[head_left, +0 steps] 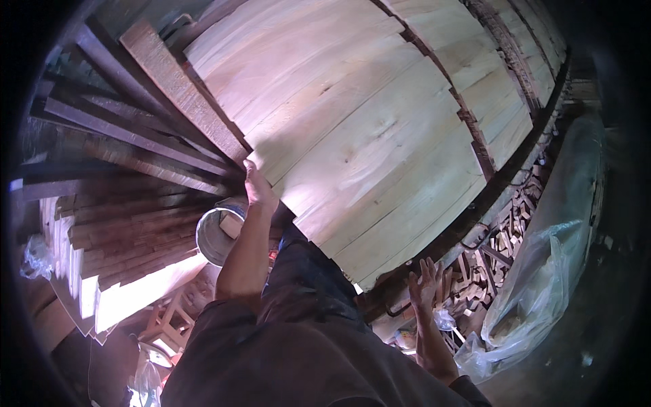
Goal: The person picks up and stacks wooden planks in a workshop, then retrieves a plastic bag and scoops a white powder into a bucket. The person handles the planks and powder by hand without visible tools.
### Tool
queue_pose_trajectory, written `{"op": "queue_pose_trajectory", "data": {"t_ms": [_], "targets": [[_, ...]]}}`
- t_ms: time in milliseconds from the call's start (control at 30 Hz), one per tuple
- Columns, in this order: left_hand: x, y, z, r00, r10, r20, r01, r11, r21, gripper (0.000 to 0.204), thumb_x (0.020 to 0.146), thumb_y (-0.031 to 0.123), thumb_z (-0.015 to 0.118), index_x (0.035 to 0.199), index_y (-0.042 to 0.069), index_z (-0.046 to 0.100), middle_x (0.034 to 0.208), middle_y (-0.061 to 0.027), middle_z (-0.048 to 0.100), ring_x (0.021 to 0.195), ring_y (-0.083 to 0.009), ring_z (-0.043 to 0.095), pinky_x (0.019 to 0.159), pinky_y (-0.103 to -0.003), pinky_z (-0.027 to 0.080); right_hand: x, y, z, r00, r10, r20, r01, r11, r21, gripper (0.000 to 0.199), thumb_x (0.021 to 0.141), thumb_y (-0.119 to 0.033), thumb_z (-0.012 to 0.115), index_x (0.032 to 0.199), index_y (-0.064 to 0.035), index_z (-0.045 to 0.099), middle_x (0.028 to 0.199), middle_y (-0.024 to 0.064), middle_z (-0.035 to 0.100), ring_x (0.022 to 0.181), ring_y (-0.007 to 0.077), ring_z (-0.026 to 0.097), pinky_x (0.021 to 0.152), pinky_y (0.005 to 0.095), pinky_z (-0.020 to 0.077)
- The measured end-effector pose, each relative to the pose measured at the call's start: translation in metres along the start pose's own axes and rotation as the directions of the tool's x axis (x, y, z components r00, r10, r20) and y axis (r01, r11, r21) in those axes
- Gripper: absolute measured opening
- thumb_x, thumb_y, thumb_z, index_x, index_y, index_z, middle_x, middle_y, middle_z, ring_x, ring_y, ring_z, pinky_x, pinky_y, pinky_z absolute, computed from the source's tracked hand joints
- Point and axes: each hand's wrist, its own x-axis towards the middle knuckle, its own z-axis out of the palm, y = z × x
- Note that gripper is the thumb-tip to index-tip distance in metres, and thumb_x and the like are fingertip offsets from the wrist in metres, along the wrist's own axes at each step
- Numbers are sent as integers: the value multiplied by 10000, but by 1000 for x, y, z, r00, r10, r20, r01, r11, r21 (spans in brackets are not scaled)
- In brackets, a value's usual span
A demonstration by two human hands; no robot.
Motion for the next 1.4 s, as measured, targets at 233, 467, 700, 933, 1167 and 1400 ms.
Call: {"op": "queue_pose_trajectory", "data": {"t_ms": [233, 467, 700, 933, 1167, 1400], "targets": [[63, -6, -63, 976, 80, -201, -97, 993, -73, 712, 994, 667, 259, 1373, 118, 508, 1379, -120, 549, 1274, -239, 503, 1075, -390, 371, 2, 8, 1, 997, -17, 77, 22, 997, -70, 509, 900, -363, 622, 1296, -46, 585, 1358, 230, 547, 1370, 518, 333, 1138, 642, 237], [57, -8, -14, 990, 114, 86, -106, 991, -83, 824, 993, 683, 274, 1416, 1, 463, 1383, -177, 557, 1260, -333, 543, 1101, -476, 384, 10, 4, -7, 998, -1, 63, 9, 992, -124, 510, 873, -364, 639, 1261, -34, 605, 1332, 228, 557, 1354, 513, 353, 1132, 644, 264], [58, 0, -8, 997, 64, 53, -58, 992, -108, 844, 943, 739, 365, 1373, 30, 518, 1352, -166, 585, 1256, -306, 537, 1093, -436, 387, 6, 8, 6, 987, -158, 40, 163, 967, -196, 438, 917, -281, 595, 1286, -47, 567, 1286, 212, 596, 1272, 381, 515, 1160, 606, 245], [77, 24, -5, 991, 123, 50, -113, 979, -172, 643, 970, 636, 469, 1295, 89, 563, 1213, -106, 612, 1120, -273, 564, 1003, -453, 436, -4, 6, 4, 983, 69, 172, -22, 965, -261, 503, 892, -350, 604, 1280, -30, 621, 1407, 217, 524, 1404, 479, 315, 1161, 636, 209], [122, 11, -42, 979, 196, 63, -197, 980, 9, 480, 975, 455, 575, 1258, 69, 615, 1178, -72, 650, 1043, -240, 612, 930, -390, 481, 21, -21, -21, 984, -29, 173, 59, 984, -167, 460, 831, -277, 656, 1205, -9, 641, 1314, 197, 566, 1314, 401, 447, 1184, 600, 206], [131, 41, -16, 883, 469, 37, -454, 830, 325, 344, 833, 137, 774, 1158, 79, 675, 1102, -35, 681, 977, -199, 614, 839, -390, 463, 14, -12, -14, 990, 98, 97, -80, 982, -172, 483, 749, -223, 697, 1190, -27, 657, 1322, 168, 589, 1365, 396, 409, 1184, 576, 243]]}}
